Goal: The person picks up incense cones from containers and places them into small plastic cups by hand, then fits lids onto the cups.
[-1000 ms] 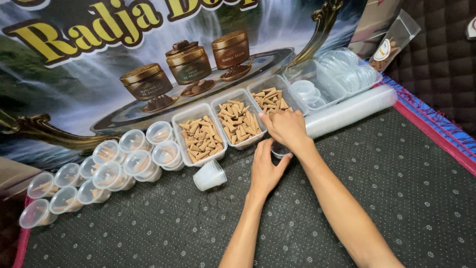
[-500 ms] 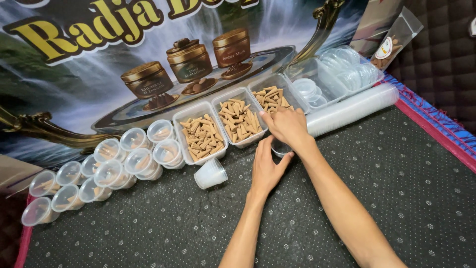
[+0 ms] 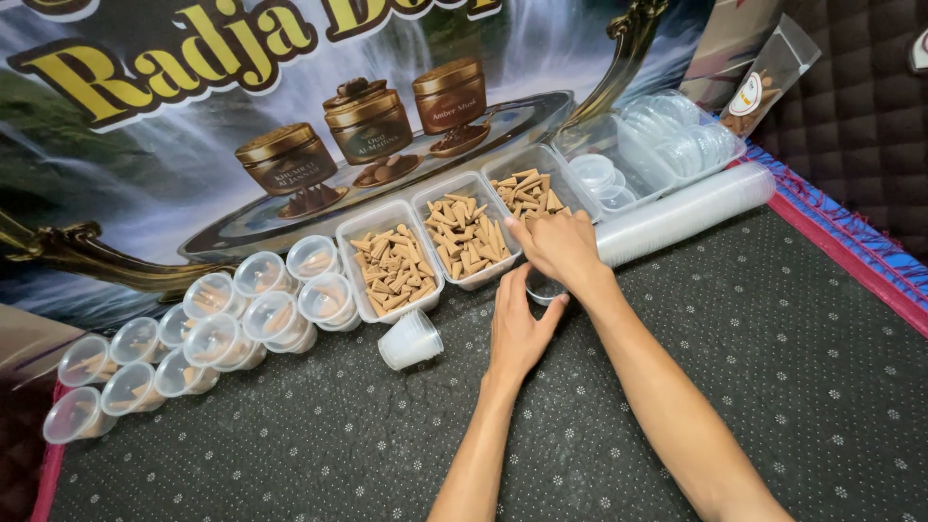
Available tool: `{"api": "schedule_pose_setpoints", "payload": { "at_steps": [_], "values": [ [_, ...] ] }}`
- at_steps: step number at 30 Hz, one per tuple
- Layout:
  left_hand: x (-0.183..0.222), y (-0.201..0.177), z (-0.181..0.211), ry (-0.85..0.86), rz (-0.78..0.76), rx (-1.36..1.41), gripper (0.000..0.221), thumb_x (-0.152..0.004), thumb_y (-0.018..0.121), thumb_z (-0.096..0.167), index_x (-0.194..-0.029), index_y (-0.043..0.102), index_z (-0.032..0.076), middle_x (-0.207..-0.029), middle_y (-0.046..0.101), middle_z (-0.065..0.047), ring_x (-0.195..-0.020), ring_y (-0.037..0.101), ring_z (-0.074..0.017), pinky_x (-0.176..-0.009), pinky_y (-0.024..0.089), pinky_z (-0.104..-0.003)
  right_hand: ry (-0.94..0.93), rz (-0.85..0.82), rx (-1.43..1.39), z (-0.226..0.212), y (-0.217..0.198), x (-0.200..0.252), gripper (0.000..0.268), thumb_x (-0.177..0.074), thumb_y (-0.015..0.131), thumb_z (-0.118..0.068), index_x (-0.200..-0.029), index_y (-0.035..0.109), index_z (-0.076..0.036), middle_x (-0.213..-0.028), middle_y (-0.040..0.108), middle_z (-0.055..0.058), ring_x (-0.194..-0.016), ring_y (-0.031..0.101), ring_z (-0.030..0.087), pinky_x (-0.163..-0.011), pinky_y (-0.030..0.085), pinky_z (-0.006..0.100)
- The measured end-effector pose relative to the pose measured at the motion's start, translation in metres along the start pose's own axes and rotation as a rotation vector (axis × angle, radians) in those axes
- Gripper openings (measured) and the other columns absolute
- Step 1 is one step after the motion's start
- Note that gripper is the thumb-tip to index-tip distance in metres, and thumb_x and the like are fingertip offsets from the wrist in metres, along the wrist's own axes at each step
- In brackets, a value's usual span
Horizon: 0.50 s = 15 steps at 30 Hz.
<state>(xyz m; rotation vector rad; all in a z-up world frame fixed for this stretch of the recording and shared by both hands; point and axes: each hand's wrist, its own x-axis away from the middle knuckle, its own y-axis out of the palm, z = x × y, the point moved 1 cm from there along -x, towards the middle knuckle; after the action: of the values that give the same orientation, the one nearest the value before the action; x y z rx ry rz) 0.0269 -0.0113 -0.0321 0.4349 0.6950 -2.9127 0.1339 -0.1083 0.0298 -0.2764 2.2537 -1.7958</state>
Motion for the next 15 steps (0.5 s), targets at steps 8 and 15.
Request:
{"api": "schedule_pose_setpoints", "payload": {
  "at_steps": [8,15],
  "values": [
    [-0.001,-0.003,0.005,-0.001,0.003,0.005,0.070,-0.087,0.074,0.038,-0.143,0.047,0.006,-0.129,0.055,-0.017,-0.126,0.055,-0.0379,-0.103,0.049,-0.049,-0.063,-0.072,-0.107,-0.001,-0.019,0.005,0.067,-0.106,0.023,-0.058,-0.103,0.070,-0.010,-0.104,0.076,0.021,-0.109,0.069,0.043,-0.094,0.043,0.053],
    [-0.002,-0.004,0.003,-0.015,0.004,0.015,0.076,-0.085,0.076,0.039,-0.145,0.045,0.004,-0.130,0.055,-0.018,-0.125,0.056,-0.0375,-0.100,0.051,-0.046,-0.127,-0.131,-0.310,0.009,-0.036,0.009,0.031,-0.097,0.057,-0.036,-0.114,0.071,-0.014,-0.101,0.078,0.019,-0.106,0.068,0.046,-0.092,0.050,0.057]
  ]
}}
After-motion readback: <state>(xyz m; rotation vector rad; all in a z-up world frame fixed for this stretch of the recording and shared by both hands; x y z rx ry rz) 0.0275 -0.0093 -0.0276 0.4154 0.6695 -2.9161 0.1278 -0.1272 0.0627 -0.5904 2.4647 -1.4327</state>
